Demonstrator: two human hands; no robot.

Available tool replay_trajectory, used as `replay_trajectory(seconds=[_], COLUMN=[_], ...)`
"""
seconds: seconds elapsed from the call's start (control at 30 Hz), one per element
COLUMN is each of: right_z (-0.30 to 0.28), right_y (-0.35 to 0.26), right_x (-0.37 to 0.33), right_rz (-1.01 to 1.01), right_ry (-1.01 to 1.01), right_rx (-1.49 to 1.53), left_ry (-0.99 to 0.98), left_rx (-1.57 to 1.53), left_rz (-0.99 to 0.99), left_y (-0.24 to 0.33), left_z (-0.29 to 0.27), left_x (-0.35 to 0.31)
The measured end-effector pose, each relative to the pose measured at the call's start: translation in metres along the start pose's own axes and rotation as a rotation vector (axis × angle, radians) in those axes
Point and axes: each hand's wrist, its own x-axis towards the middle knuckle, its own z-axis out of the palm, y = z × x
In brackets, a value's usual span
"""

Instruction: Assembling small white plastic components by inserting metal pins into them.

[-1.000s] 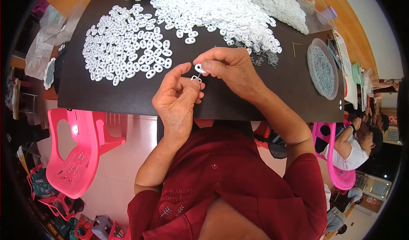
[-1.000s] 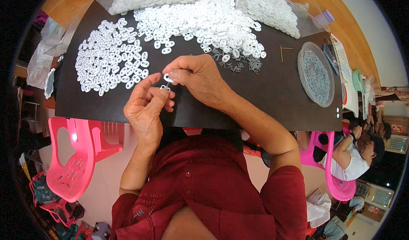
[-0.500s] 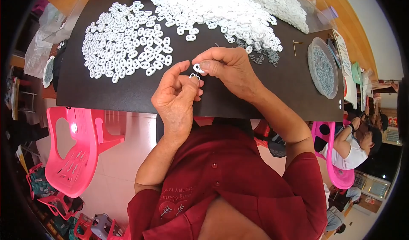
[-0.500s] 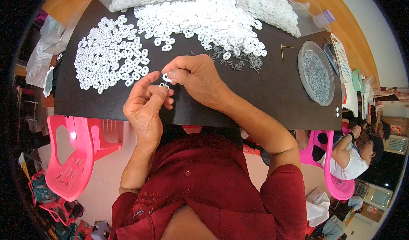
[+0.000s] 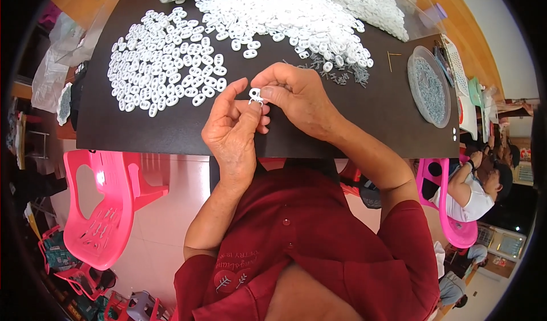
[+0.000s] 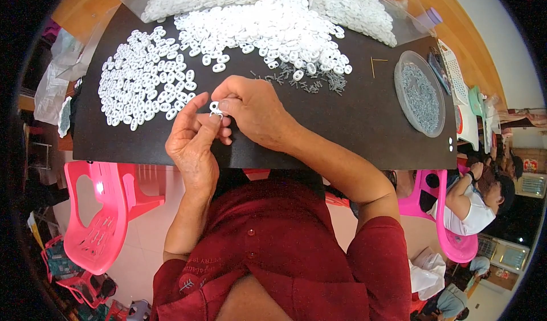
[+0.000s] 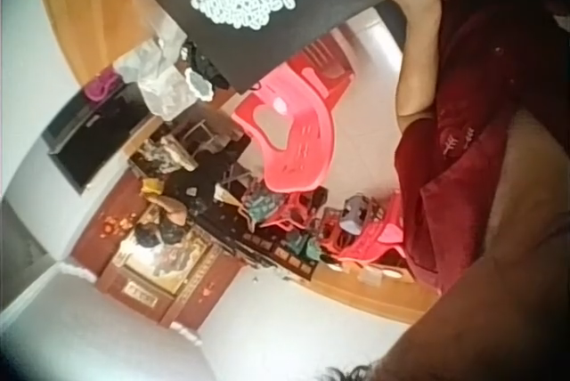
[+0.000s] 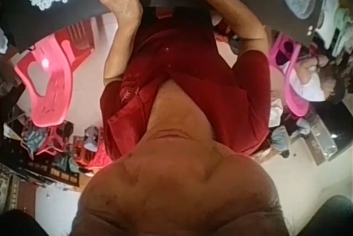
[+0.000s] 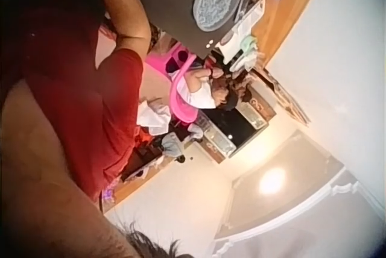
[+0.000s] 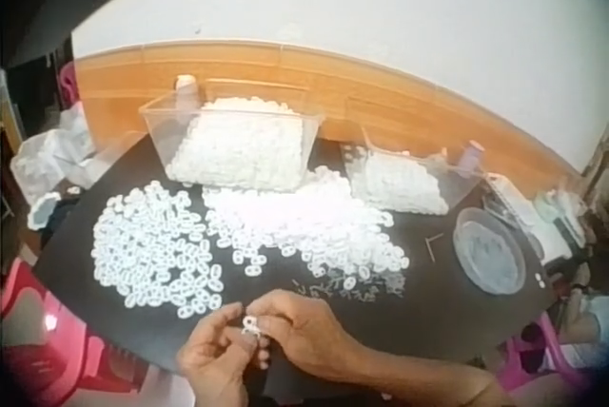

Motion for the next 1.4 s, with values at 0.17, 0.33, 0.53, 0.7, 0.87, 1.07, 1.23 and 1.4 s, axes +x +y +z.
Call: replay_trajectory(seconds=[0.17, 0.33, 0.53, 0.7, 0.87, 1.07, 1.23, 1.4], right_z=[-0.004, -0.001, 0.002, 0.006, 0.008, 0.010, 0.011, 0.009], right_y=[0.002, 0.006, 0.007, 0.009, 0.011, 0.009, 0.016, 0.010], right_x=[-0.001, -0.005, -0.006, -0.006, -0.006, -0.006, -0.008, -0.009], right_rz=[-0.029, -0.104, -0.133, -0.057, -0.079, -0.109, -0.123, -0.324], right_ry=[-0.037, -0.023, 0.016, 0.105, 0.097, 0.066, 0.039, 0.062], right_rx=[0.027, 0.088, 0.076, 0.182, 0.176, 0.115, 0.135, -0.160], left_ry=[-0.003, -0.004, 0.033, 0.030, 0.039, 0.068, 0.076, 0.098], left_rx=[-0.009, -0.016, -0.003, 0.011, 0.029, 0.040, 0.004, 0.001], left_rz=[-0.022, -0.034, 0.007, 0.022, 0.034, 0.045, 0.019, 0.064], left_y=[0.001, -0.001, -0.001, -0.003, -0.003, -0.004, -0.003, -0.005], left_z=[0.003, 0.002, 0.004, 0.002, 0.002, 0.000, 0.002, -0.003], left_x=[0.001, 0.001, -0.002, -0.003, -0.002, -0.002, -0.001, 0.002])
